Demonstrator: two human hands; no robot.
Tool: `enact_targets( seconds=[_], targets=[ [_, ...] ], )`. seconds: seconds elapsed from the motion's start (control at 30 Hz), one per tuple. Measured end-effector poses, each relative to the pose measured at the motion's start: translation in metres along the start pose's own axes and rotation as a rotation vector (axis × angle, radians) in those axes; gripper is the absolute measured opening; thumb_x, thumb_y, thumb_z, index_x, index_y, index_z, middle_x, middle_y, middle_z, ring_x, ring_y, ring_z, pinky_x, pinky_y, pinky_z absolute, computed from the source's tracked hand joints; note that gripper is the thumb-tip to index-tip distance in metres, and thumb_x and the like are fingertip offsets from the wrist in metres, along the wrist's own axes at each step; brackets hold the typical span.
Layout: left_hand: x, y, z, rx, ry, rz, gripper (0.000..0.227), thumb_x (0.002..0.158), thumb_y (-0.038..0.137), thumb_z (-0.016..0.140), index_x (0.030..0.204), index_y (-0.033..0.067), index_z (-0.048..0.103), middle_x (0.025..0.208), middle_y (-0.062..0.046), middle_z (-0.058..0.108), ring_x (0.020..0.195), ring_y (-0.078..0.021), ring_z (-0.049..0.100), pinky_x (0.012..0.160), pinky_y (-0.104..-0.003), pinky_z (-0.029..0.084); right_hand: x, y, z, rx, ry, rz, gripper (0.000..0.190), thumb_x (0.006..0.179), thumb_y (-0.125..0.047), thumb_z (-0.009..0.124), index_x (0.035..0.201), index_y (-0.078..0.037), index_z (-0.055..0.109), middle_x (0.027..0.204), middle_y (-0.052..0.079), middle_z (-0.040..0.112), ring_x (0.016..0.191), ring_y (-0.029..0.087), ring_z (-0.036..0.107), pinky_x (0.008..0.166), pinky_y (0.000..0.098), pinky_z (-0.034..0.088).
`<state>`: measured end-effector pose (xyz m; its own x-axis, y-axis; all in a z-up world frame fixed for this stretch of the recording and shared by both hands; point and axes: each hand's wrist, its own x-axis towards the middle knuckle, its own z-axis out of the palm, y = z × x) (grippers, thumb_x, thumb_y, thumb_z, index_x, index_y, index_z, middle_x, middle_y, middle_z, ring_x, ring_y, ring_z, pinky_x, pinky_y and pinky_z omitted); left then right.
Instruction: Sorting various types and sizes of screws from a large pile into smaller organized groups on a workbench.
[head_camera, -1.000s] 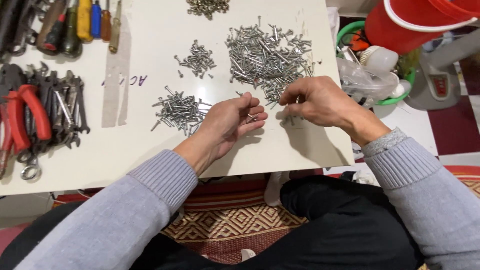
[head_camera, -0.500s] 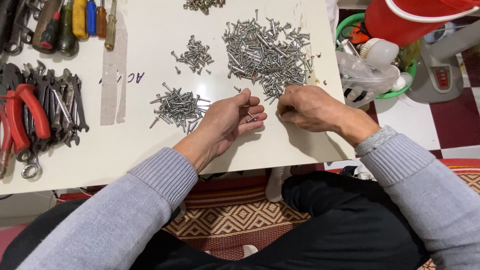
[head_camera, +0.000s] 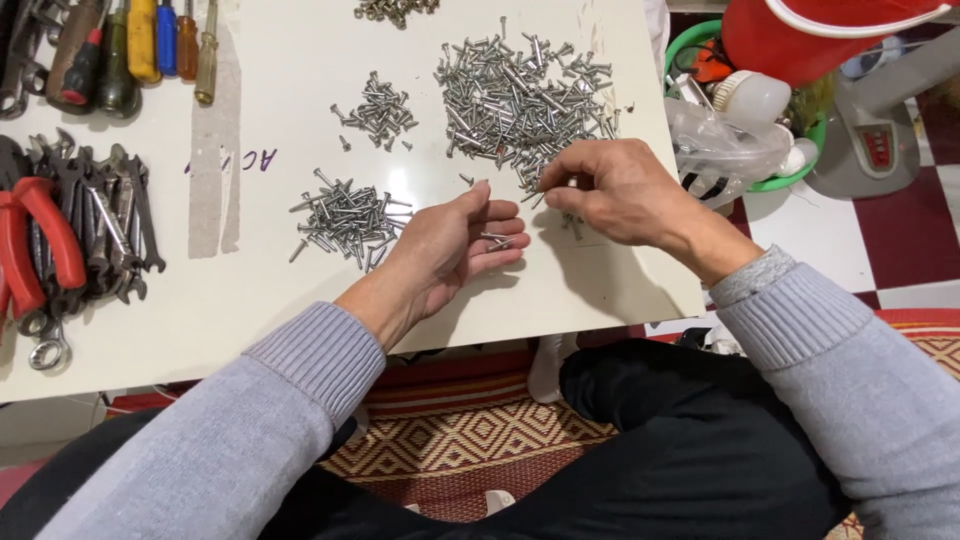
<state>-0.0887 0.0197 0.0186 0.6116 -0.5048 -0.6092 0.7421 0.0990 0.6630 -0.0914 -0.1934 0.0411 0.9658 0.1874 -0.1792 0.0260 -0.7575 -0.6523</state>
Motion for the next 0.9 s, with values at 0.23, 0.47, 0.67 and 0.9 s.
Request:
enact_targets(
  seconds=[0.23,0.47,0.67,0.9],
  targets=[
    [0.007,-0.005,-0.007,0.053,0.036,-0.025,0.049,0.097,0.007,0.05,0.142,-0.0125,0.046,0.129,-0.029,0.06,0.11,-0.0319,0.071,0.091,-0.036,0.062,-0.009,-0.009,-0.005,-0.326,-0.161,0.315,0.013,0.087,-0.017,0.079,0.099,-0.012,0.08,0.088,0.011,0.074,0.082,0.027,0.073,0.076,0.0369,0.059],
    [0.006,-0.007,-0.006,0.027,0.012,-0.014,0.051,0.097,0.0,0.048,0.146,-0.0101,0.042,0.136,-0.032,0.059,0.112,-0.0303,0.07,0.093,-0.037,0.061,-0.001,0.007,0.015,-0.597,-0.211,0.338,0.017,0.086,-0.029,0.08,0.096,-0.015,0.082,0.084,0.011,0.076,0.086,0.031,0.075,0.079,0.0419,0.06],
    [0.01,-0.007,-0.009,-0.02,0.025,-0.027,0.048,0.103,0.015,0.044,0.143,-0.01,0.045,0.128,-0.031,0.063,0.108,-0.0317,0.071,0.091,-0.038,0.062,0.003,0.021,0.017,-0.504,-0.238,0.391,0.014,0.088,-0.024,0.076,0.092,-0.013,0.084,0.078,0.013,0.074,0.081,0.031,0.075,0.075,0.041,0.059],
    [0.0,0.0,-0.004,0.013,0.014,-0.016,0.062,0.106,0.041,0.034,0.137,-0.0109,0.049,0.129,-0.034,0.062,0.114,-0.0355,0.069,0.094,-0.039,0.061,-0.014,-0.019,-0.012,-0.092,-0.153,0.413,0.019,0.08,-0.021,0.073,0.078,-0.003,0.077,0.062,0.014,0.063,0.063,0.023,0.066,0.064,0.0392,0.053]
  ],
)
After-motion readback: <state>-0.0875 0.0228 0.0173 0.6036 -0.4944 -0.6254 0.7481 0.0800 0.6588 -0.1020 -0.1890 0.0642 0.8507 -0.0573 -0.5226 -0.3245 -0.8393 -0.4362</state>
